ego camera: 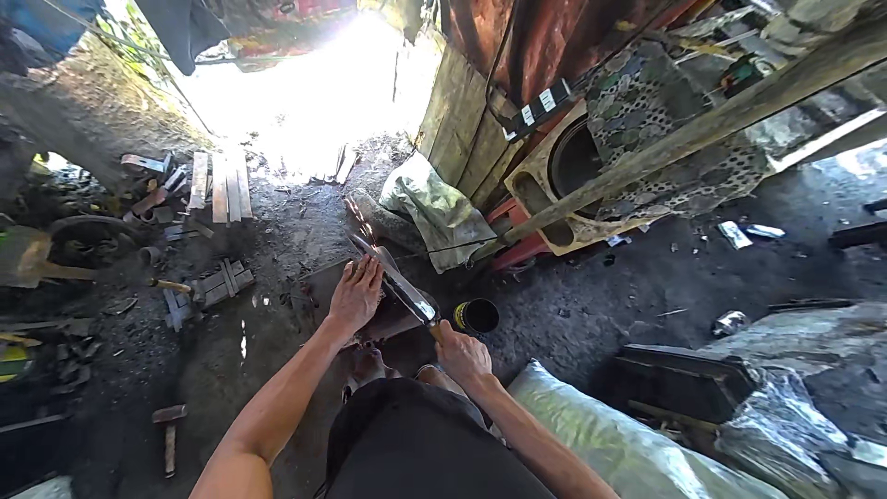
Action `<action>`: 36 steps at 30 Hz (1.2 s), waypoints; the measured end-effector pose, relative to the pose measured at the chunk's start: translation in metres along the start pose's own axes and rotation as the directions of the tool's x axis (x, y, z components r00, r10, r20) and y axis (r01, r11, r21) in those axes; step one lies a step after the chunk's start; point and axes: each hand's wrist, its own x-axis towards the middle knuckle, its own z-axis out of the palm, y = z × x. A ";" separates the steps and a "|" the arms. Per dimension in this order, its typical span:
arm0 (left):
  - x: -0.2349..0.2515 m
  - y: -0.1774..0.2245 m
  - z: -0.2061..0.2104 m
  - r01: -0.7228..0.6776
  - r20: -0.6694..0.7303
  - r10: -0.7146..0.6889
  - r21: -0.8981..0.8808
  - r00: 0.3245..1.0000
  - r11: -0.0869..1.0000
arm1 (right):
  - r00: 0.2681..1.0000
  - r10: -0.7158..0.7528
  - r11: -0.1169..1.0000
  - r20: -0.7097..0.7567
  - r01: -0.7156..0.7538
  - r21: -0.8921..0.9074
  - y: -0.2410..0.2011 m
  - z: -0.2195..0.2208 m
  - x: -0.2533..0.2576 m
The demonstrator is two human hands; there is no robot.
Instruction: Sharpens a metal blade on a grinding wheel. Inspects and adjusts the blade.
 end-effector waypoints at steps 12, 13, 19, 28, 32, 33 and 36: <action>-0.031 0.098 0.001 -0.111 -0.064 0.103 -0.147 0.993 0.983 | 0.998 0.036 0.993 -0.056 -0.042 -0.111 0.085 0.009 -0.090; -0.031 0.096 0.000 -0.115 -0.058 0.107 -0.150 0.993 0.982 | 0.998 0.033 0.993 -0.060 -0.039 -0.114 0.085 0.009 -0.091; -0.016 0.045 -0.003 -0.033 -0.017 0.032 -0.092 0.999 0.995 | 0.999 0.013 0.999 -0.031 -0.014 -0.034 0.037 0.004 -0.041; 0.000 0.013 0.000 0.009 0.004 -0.009 -0.002 1.000 1.000 | 0.999 0.002 1.000 0.033 -0.001 -0.010 0.013 -0.008 -0.007; -0.011 0.046 0.001 -0.025 0.005 0.025 -0.041 1.000 0.999 | 0.999 0.028 0.999 0.033 -0.027 -0.037 0.038 -0.005 -0.035; -0.014 0.054 0.001 -0.032 0.001 0.032 -0.045 0.999 0.998 | 0.999 0.033 0.999 0.029 -0.032 -0.040 0.045 -0.003 -0.041; -0.021 0.074 0.000 -0.059 0.004 0.059 -0.070 0.998 0.996 | 0.999 0.032 0.997 -0.005 -0.032 -0.063 0.063 0.003 -0.060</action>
